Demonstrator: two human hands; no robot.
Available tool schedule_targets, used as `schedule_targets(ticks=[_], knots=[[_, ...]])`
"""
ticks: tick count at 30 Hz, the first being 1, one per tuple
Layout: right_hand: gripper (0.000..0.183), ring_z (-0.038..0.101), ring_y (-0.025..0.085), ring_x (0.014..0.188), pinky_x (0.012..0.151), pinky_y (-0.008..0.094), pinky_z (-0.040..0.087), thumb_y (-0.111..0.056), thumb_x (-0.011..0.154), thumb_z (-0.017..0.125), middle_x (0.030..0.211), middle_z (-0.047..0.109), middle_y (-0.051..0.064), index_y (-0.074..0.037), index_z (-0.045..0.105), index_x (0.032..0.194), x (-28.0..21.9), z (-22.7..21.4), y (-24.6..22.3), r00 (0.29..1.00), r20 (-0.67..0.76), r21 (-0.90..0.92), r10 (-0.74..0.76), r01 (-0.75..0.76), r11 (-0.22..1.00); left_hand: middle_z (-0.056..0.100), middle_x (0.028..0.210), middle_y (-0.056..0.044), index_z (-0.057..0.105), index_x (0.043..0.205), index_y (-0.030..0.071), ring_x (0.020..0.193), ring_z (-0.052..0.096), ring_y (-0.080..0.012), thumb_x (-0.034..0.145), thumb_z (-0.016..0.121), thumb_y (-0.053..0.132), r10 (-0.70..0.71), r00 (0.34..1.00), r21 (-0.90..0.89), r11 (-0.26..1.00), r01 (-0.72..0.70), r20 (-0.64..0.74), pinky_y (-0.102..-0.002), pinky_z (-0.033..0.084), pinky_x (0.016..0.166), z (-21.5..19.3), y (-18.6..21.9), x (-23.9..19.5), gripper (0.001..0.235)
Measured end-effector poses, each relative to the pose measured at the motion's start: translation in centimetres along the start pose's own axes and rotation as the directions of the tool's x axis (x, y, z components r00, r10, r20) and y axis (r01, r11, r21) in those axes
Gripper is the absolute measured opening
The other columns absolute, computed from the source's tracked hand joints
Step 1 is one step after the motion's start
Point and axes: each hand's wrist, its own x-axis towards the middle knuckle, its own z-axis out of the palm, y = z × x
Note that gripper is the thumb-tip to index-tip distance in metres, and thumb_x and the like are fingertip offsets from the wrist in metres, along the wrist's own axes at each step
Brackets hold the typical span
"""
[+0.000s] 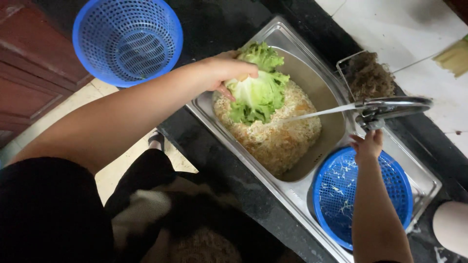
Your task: Wash a rag, then wash chopped vegetables and lettuce in a kitchen sink.
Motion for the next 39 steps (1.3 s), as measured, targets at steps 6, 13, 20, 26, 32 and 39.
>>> schedule_targets(ticks=[6, 13, 20, 26, 32, 39], knots=[[0.032, 0.053, 0.017, 0.058, 0.045, 0.029, 0.035, -0.041, 0.118, 0.045, 0.102, 0.061, 0.008, -0.011, 0.052, 0.126, 8.4, -2.9, 4.3, 0.989, -0.144, -0.054, 0.042, -0.050, 0.997, 0.057, 0.139, -0.014, 0.052, 0.140, 0.015, 0.125, 0.060, -0.0357, 0.072, 0.075, 0.026, -0.059, 0.998, -0.097, 0.994, 0.059, 0.002, -0.055, 0.068, 0.078, -0.1, 0.5, -1.6, 0.072], [0.039, 0.065, 0.019, 0.058, 0.043, 0.030, 0.043, -0.047, 0.108, 0.042, 0.092, 0.070, 0.005, -0.011, 0.056, 0.114, 0.6, 1.6, 3.3, 0.959, -0.164, 0.160, 0.229, -0.204, 0.966, 0.070, 0.123, -0.014, 0.056, 0.135, 0.014, 0.107, 0.075, -0.0313, 0.076, 0.072, 0.028, 0.010, 0.999, -0.065, 0.998, -0.007, 0.050, -0.046, 0.069, 0.077, 0.0, 1.7, -2.0, 0.063], [0.025, 0.065, 0.024, 0.068, 0.053, 0.035, 0.050, -0.030, 0.108, 0.055, 0.086, 0.063, 0.010, -0.005, 0.059, 0.105, -9.1, 7.6, 9.7, 0.974, -0.144, 0.444, 0.177, -0.097, 0.891, 0.069, 0.129, -0.010, 0.053, 0.137, 0.019, 0.119, 0.070, -0.0284, 0.078, 0.069, 0.032, 0.288, 0.951, -0.193, 0.945, -0.263, 0.110, -0.050, 0.067, 0.086, -1.0, 5.7, -6.3, 0.063], [0.014, 0.059, 0.014, 0.064, 0.051, 0.030, 0.048, -0.019, 0.103, 0.061, 0.086, 0.064, 0.001, -0.013, 0.063, 0.116, -16.8, 11.2, 6.6, 0.981, -0.107, 0.298, 0.160, -0.122, 0.947, 0.069, 0.132, -0.016, 0.055, 0.138, 0.019, 0.120, 0.070, -0.0336, 0.080, 0.071, 0.038, 0.090, 0.995, -0.374, 0.925, -0.067, 0.046, -0.055, 0.063, 0.094, 1.5, 0.2, -0.8, 0.063], [0.014, 0.060, 0.016, 0.065, 0.054, 0.028, 0.048, -0.016, 0.106, 0.059, 0.087, 0.066, 0.006, -0.010, 0.064, 0.118, -16.1, 7.5, 3.4, 0.985, -0.169, 0.156, 0.016, 0.010, 0.988, 0.067, 0.134, -0.013, 0.061, 0.133, 0.015, 0.125, 0.061, -0.0280, 0.082, 0.070, 0.030, -0.150, 0.979, -0.159, 0.972, 0.172, 0.139, -0.042, 0.064, 0.087, 4.2, -5.0, -0.5, 0.054], [0.011, 0.065, 0.015, 0.073, 0.060, 0.028, 0.053, -0.013, 0.102, 0.059, 0.097, 0.070, 0.001, -0.016, 0.060, 0.112, -20.6, 10.0, -2.3, 0.976, -0.216, 0.223, -0.013, 0.062, 0.973, 0.067, 0.133, -0.016, 0.042, 0.145, 0.016, 0.120, 0.068, -0.0303, 0.079, 0.074, 0.026, 0.083, 0.989, -0.354, 0.935, -0.036, 0.119, -0.040, 0.067, 0.081, 4.8, 1.2, -6.4, 0.074]])
